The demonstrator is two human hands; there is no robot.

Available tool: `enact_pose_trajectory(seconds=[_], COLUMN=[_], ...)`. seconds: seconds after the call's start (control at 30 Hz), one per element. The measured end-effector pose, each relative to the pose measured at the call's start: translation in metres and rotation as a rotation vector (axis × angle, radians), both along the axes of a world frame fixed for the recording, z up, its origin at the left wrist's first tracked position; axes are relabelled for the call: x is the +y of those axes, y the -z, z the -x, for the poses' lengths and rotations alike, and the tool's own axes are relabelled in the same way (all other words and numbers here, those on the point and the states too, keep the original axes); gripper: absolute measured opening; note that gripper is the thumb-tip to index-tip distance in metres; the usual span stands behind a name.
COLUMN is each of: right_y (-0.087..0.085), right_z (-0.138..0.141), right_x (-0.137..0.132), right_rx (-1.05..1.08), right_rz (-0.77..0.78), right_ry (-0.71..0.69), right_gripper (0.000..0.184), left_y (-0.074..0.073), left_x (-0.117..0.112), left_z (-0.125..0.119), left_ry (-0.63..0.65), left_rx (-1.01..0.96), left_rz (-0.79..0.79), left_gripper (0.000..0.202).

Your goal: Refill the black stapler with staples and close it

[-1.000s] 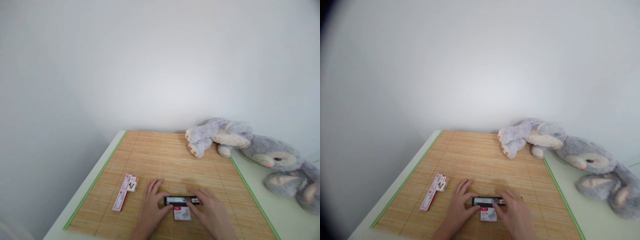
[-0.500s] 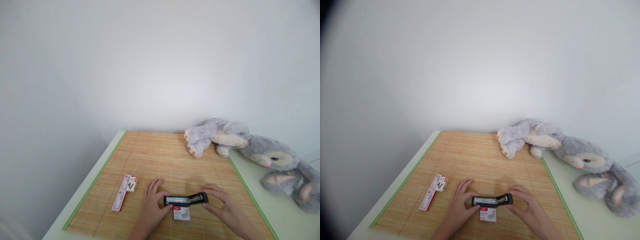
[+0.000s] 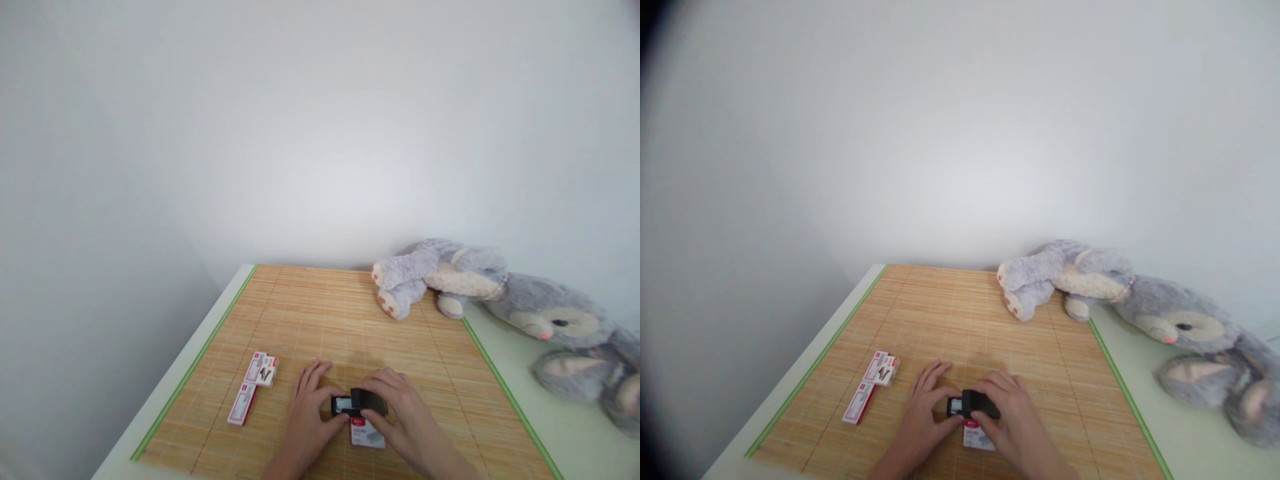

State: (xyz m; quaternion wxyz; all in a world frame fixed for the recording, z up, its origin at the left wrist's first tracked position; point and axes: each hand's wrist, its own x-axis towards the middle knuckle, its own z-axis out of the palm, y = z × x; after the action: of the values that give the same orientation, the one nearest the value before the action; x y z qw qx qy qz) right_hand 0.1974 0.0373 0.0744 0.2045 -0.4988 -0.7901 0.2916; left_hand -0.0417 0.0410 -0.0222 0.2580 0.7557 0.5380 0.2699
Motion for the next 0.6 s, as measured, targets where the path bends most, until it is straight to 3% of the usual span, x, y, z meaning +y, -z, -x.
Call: enact_pose_trajectory(seconds=[0.33,0.47,0.6], right_y=[0.021,0.026,0.032], right_z=[0.031,0.029,0.016], right_x=[0.006,0.009,0.015], right_rx=[-0.12,-0.113,-0.054], right_rz=[0.024,0.025,0.019], right_ry=[-0.001,0.034,0.147], right_gripper=[0.029,0.025,0.023], left_y=[0.0,0.006,0.008], left_x=[0.001,-0.002,-0.016], left_z=[0.001,0.0,-0.008], left_ry=[0.008,-0.007,-0.12], left_rx=[0.02,0.025,-0.035], left_rz=[-0.007,-0.055,-0.08], left_gripper=[0.034,0.042,0.043])
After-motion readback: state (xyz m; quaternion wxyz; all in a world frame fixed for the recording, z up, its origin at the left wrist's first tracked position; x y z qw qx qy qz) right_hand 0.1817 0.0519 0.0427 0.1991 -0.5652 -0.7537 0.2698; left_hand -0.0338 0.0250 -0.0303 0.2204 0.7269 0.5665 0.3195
